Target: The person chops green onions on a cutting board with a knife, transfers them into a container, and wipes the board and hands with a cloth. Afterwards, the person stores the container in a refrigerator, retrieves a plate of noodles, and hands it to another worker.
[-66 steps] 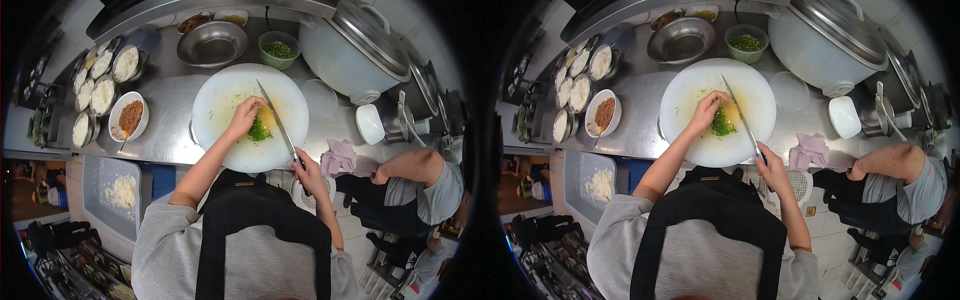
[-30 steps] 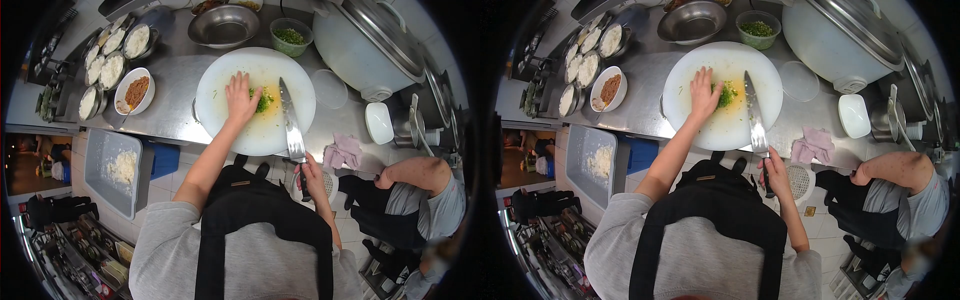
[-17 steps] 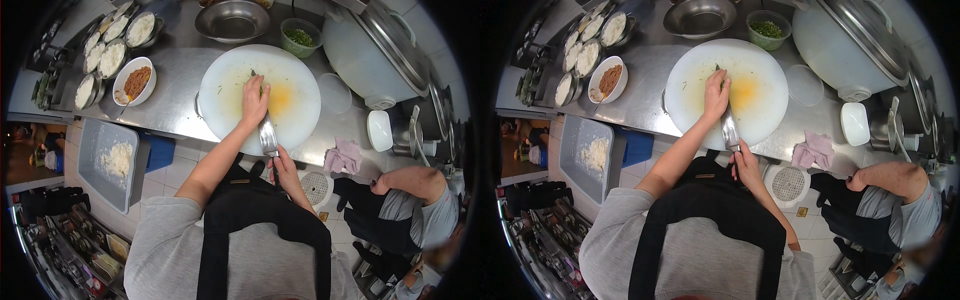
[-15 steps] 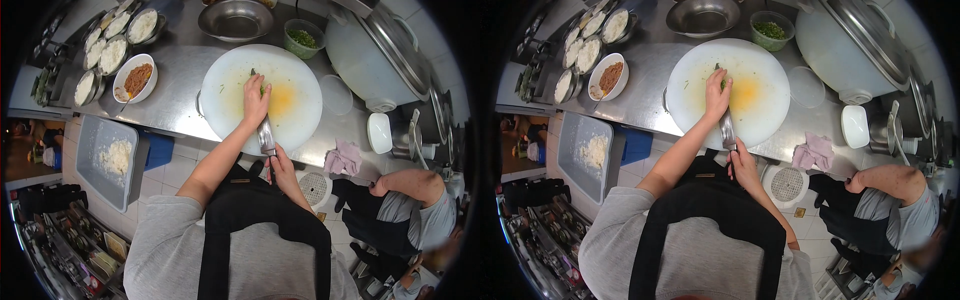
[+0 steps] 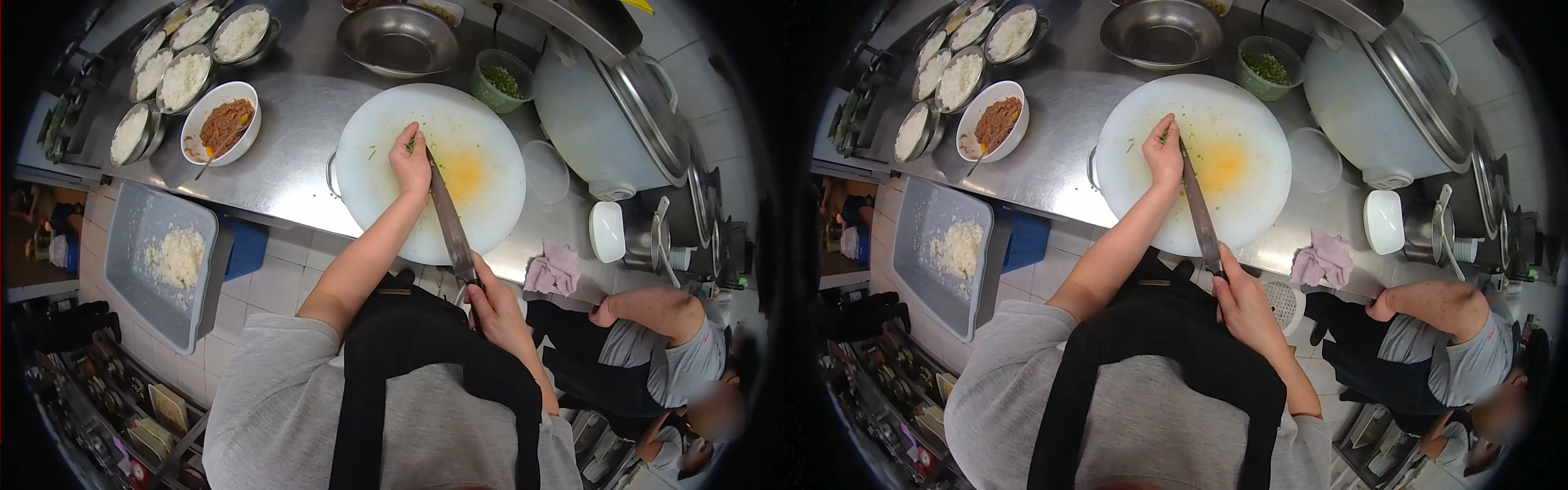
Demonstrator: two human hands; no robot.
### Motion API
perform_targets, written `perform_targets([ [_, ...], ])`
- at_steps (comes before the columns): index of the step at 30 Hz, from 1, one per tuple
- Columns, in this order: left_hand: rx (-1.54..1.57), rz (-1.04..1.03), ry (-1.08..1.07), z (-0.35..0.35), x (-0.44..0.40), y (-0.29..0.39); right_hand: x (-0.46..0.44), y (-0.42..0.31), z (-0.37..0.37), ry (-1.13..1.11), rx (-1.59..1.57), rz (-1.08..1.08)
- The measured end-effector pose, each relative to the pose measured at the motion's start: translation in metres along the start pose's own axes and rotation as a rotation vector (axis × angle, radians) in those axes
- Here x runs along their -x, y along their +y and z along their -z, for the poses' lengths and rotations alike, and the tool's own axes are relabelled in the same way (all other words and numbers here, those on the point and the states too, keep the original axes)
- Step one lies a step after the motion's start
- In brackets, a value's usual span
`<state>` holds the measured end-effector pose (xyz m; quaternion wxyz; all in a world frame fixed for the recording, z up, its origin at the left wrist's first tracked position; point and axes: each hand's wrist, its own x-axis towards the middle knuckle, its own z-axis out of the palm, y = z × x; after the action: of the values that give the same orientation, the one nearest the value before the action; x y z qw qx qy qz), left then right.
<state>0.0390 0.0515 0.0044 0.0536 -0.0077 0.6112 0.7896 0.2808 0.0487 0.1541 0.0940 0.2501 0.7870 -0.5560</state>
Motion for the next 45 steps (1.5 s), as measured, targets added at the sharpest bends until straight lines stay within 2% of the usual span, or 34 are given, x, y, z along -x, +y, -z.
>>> perform_targets([
  [1,0.045,0.092,0.019,-0.003,0.0,0.006,0.001,0.001,0.003,0.007,-0.001,0.002],
  [2,0.047,0.091,0.011,-0.004,-0.005,0.001,0.003,0.002,0.006,0.011,-0.025,-0.01],
  [4,0.393,0.271,0.003,-0.007,-0.016,-0.004,0.006,0.007,0.013,0.028,-0.05,-0.021],
  [5,0.394,0.271,-0.008,-0.005,-0.019,-0.008,0.006,0.014,0.015,0.03,-0.193,-0.018],
  [6,0.512,0.431,-0.045,-0.002,-0.019,0.001,0.006,0.019,0.018,0.032,-0.338,-0.013],
  [7,0.625,0.595,-0.082,0.002,-0.019,0.008,0.006,0.023,0.021,0.04,-0.345,-0.01],
  [8,0.62,0.595,-0.092,0.005,-0.021,0.004,0.006,0.026,0.025,0.04,-0.439,0.002],
  [10,0.865,0.79,-0.217,0.009,-0.025,-0.002,0.005,0.042,0.03,0.049,-0.604,0.049],
  [13,0.853,0.907,-0.267,0.012,-0.026,0.005,0.0,0.061,0.034,0.121,-0.704,0.054],
  [17,0.851,0.962,-0.255,-0.027,-0.04,0.017,-0.006,0.085,0.031,0.215,-0.747,0.029],
  [19,0.912,0.944,-0.495,-0.071,-0.077,0.008,-0.008,0.091,0.028,0.238,-0.762,0.021],
  [21,0.76,0.686,-0.411,-0.13,-0.098,0.022,-0.008,0.095,0.023,0.265,-0.754,0.019],
  [23,0.546,0.337,-0.43,-0.184,-0.122,0.016,-0.008,0.097,0.019,0.288,-0.787,0.029],
  [24,0.54,0.346,-0.451,-0.204,-0.134,0.01,-0.009,0.097,0.017,0.306,-0.771,0.025],
  [26,-0.231,-0.293,-0.507,-0.231,-0.152,-0.006,-0.009,0.09,0.014,0.337,-0.768,-0.013],
  [27,-0.233,-0.287,-0.529,-0.239,-0.157,-0.011,-0.01,0.087,0.014,0.356,-0.78,-0.018],
  [29,-0.787,-0.483,-0.87,-0.243,-0.165,-0.021,-0.009,0.085,0.012,0.368,-0.753,0.015],
  [33,-0.623,-0.475,-0.981,-0.25,-0.182,-0.031,-0.012,0.082,0.014,0.422,-0.738,0.016],
  [34,-0.542,-0.394,-1.022,-0.247,-0.185,-0.027,-0.014,0.077,0.018,0.448,-0.687,0.012],
  [35,-0.542,-0.397,-1.023,-0.244,-0.185,-0.023,-0.018,0.071,0.023,0.47,-0.634,0.012],
  [37,0.097,0.351,-0.938,-0.233,-0.179,-0.005,-0.033,0.057,0.032,0.503,-0.555,0.056],
  [39,0.144,0.391,-0.925,-0.226,-0.178,0.0,-0.054,0.044,0.04,0.528,-0.474,0.097],
  [41,0.339,0.559,-0.78,-0.224,-0.18,-0.002,-0.079,0.03,0.051,0.489,-0.275,0.08],
  [42,0.345,0.55,-0.776,-0.223,-0.179,-0.001,-0.092,0.027,0.055,0.485,-0.268,0.089],
  [45,0.369,0.594,-0.757,-0.221,-0.175,-0.003,-0.122,0.019,0.062,0.572,-0.009,0.282],
])
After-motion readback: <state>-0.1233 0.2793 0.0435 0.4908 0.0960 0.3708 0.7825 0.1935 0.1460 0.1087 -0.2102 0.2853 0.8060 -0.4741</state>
